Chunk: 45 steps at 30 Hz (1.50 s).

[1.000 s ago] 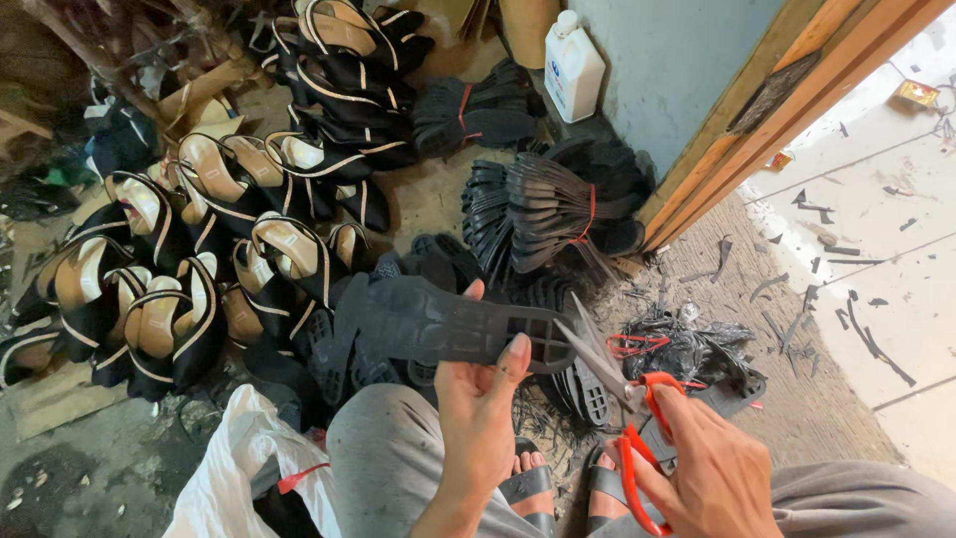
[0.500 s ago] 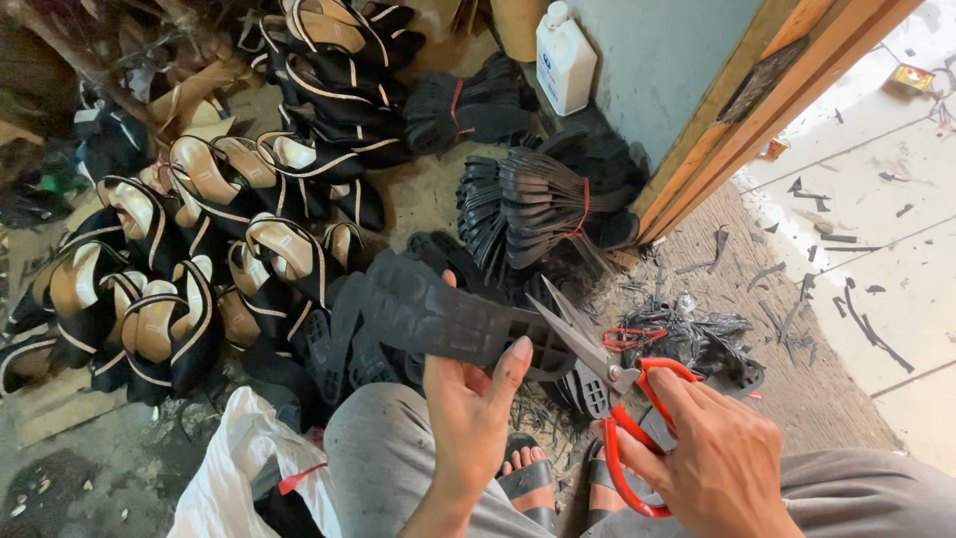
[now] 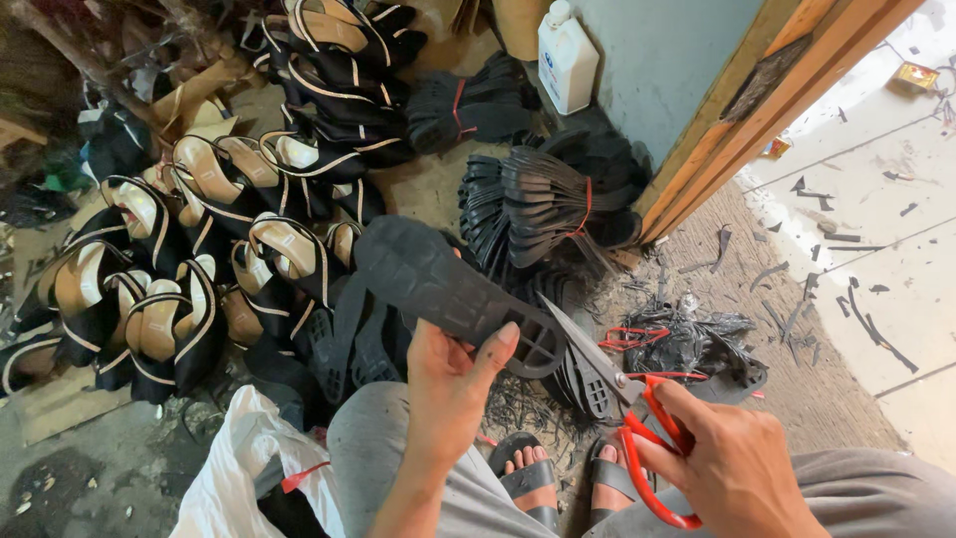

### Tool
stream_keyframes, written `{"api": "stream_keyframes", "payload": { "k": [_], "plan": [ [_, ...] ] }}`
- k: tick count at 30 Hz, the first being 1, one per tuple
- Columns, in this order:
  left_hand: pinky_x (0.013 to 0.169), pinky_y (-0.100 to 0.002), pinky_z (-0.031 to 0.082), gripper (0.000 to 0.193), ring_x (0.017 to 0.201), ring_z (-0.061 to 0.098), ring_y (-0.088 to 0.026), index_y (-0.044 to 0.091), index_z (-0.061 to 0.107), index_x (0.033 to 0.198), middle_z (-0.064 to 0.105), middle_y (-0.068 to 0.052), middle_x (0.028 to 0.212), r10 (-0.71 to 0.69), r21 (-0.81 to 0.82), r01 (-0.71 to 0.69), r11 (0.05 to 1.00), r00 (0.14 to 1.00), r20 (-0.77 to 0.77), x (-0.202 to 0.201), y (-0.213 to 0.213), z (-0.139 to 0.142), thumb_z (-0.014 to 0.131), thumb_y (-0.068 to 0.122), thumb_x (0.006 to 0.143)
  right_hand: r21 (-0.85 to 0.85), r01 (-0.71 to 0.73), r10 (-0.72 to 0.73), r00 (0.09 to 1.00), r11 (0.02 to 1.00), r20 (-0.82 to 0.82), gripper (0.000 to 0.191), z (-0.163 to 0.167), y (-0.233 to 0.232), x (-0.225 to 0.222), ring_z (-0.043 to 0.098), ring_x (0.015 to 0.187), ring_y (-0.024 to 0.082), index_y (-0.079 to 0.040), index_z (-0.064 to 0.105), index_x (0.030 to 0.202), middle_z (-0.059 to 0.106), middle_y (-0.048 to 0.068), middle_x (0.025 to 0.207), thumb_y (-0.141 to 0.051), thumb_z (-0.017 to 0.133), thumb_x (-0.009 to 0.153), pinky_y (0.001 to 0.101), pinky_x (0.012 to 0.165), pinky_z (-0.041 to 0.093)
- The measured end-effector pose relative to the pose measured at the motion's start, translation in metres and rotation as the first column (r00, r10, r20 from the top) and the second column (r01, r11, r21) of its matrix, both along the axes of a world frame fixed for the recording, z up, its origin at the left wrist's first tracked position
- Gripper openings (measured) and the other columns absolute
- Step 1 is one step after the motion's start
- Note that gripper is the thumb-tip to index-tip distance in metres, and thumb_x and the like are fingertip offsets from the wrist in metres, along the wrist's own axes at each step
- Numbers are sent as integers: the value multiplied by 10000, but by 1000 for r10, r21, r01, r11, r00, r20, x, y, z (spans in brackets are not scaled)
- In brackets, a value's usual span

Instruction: The person sits on the floor and uses red-handled shears to trim the edges of black slipper soles. They hold each sole in the left hand and cut along the perimeter with the right hand, then place the trimmed sole into a white bag. The process repeats for multiple soles.

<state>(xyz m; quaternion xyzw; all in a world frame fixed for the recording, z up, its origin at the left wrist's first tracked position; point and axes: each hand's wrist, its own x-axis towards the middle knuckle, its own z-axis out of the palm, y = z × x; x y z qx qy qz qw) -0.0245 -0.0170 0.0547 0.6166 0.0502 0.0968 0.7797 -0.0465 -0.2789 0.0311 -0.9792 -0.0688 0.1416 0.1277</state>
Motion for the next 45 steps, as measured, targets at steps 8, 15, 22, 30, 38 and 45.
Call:
{"api": "stream_keyframes", "payload": {
  "k": [8, 15, 22, 30, 38, 45],
  "plan": [
    [916, -269, 522, 333, 996, 626, -108, 24, 554, 1212, 665, -36, 1099, -21, -79, 24, 997, 999, 46, 5, 9, -6, 739, 5, 935, 182, -63, -1, 942, 981, 334, 590, 2, 7, -5, 708, 749, 255, -139, 651, 1146, 727, 58, 879, -488, 807, 697, 368, 640, 517],
    [911, -280, 537, 360, 997, 641, -113, 17, 546, 1235, 667, -40, 1093, -124, -88, 124, 988, 992, 13, 8, 14, -1, 725, -27, 925, 172, -85, 42, 971, 981, 237, 669, 8, 11, 1, 699, 615, 321, -138, 694, 1103, 701, 91, 708, -537, 906, 610, 436, 537, 504],
    [872, -276, 537, 364, 961, 622, -99, 25, 556, 1248, 647, -29, 1058, -191, -185, 182, 966, 981, -31, 9, 27, 1, 714, -44, 928, 231, -76, 41, 987, 970, 154, 522, -9, -7, 1, 640, 546, 312, -146, 654, 996, 614, 85, 574, -493, 877, 676, 420, 524, 480],
    [897, -276, 512, 371, 978, 608, -93, 25, 546, 1251, 635, -17, 1067, -219, -157, 214, 964, 976, -13, 10, 26, -5, 723, -51, 935, 290, -19, 12, 1000, 957, 25, 575, -23, -11, -3, 640, 527, 360, -152, 673, 1025, 618, 141, 589, -482, 926, 628, 441, 532, 504],
    [940, -270, 523, 369, 1047, 649, -100, -21, 610, 1284, 699, -43, 1190, -35, -230, 8, 973, 993, -114, 15, 27, -6, 702, -2, 926, 168, 48, -47, 999, 985, -10, 506, -22, -15, -2, 686, 629, 345, -169, 669, 1067, 664, 128, 613, -462, 873, 708, 435, 599, 525],
    [917, -289, 549, 381, 1034, 661, -119, 8, 564, 1286, 684, -65, 1174, -28, -296, 21, 955, 999, -21, 10, 22, -9, 712, -17, 937, 114, -114, 86, 971, 987, 225, 707, 3, -1, 1, 714, 847, 279, -136, 663, 1132, 729, 68, 981, -518, 891, 583, 390, 692, 538]
  ]
}}
